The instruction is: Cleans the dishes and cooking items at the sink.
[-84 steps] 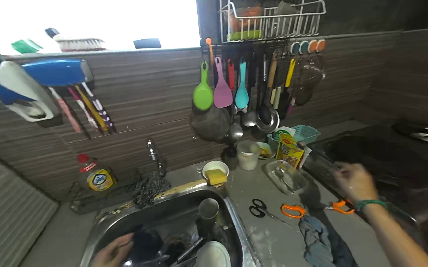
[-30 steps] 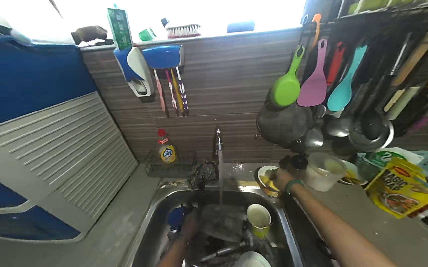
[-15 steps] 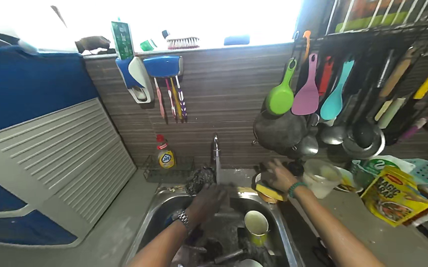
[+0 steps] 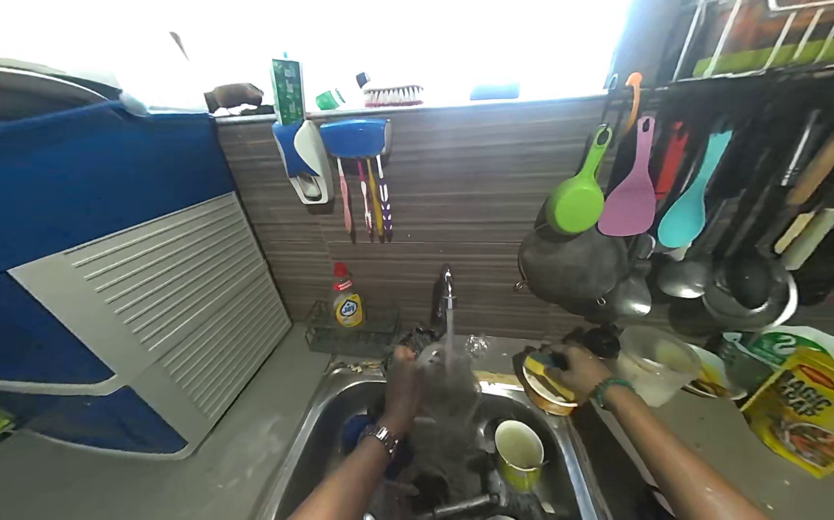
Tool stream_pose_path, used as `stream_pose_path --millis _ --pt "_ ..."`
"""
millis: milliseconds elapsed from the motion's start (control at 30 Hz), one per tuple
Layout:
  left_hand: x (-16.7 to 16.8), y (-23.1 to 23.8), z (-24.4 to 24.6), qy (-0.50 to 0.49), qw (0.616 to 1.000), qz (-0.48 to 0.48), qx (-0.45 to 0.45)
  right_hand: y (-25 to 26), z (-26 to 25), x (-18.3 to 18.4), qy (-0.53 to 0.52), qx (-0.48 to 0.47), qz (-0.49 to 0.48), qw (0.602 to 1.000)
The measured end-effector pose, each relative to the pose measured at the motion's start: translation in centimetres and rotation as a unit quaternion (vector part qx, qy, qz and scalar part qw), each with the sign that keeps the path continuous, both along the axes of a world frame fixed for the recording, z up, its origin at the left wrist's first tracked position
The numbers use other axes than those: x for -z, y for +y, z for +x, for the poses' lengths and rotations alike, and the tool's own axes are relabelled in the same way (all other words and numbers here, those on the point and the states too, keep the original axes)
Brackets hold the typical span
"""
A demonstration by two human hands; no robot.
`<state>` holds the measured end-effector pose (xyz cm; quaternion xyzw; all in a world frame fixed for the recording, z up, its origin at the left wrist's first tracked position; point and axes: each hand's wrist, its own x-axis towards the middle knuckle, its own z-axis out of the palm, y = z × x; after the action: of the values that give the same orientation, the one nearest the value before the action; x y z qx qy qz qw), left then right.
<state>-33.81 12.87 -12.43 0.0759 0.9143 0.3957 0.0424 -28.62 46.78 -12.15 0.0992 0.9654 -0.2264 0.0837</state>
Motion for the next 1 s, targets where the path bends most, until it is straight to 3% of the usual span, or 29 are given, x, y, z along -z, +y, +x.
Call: stream_pose_path --millis 133,200,333,400,533,667,733,833,900,1000 --pt "4.1 2.3 0.3 -0.167 0.969 0.171 -0.055 -0.5 -1.0 2.0 -0.074 -0.089 0.104 0.988" --pt "4.1 3.7 0.9 -0.177 0.968 0.174 -0.036 -0.9 -1.3 2.5 -0.093 -0.075 0.117 0.986" --pt "2.2 5.2 1.4 -0.148 0.985 0.088 0.028 -2.0 -1.3 2.4 -0.092 0.012 0.108 0.990" --pt "2.5 4.9 1.4 -0.162 0.978 0.127 0.028 -2.4 -1.2 2.5 -0.090 0.036 0.115 0.989" --pt "4.8 2.0 2.4 -0.263 0.924 0.276 -0.022 -2.4 -1.4 2.2 -0.068 0.072 0.085 0.992" --pt "6.4 0.5 4.0 -0.346 0.849 0.390 -0.091 -3.3 -0.8 -1.8 -0.018 0.126 0.043 0.991" --pt "7.1 0.2 4.0 -0.361 0.832 0.409 -0.100 -4.3 -0.2 -4.3 0.014 0.128 0.003 0.992" --pt "7.0 0.4 3.7 -0.341 0.849 0.390 -0.098 -6.7 1.0 -6.9 0.074 0.048 -0.090 0.992" --pt "5.6 0.4 3.5 -0.268 0.906 0.320 -0.074 -9.1 1.5 -7.4 0.037 -0.009 -0.118 0.992" --pt "3.2 0.0 2.6 -0.120 0.979 0.164 -0.007 -13.3 0.4 -4.1 -0.010 -0.001 -0.144 0.990"
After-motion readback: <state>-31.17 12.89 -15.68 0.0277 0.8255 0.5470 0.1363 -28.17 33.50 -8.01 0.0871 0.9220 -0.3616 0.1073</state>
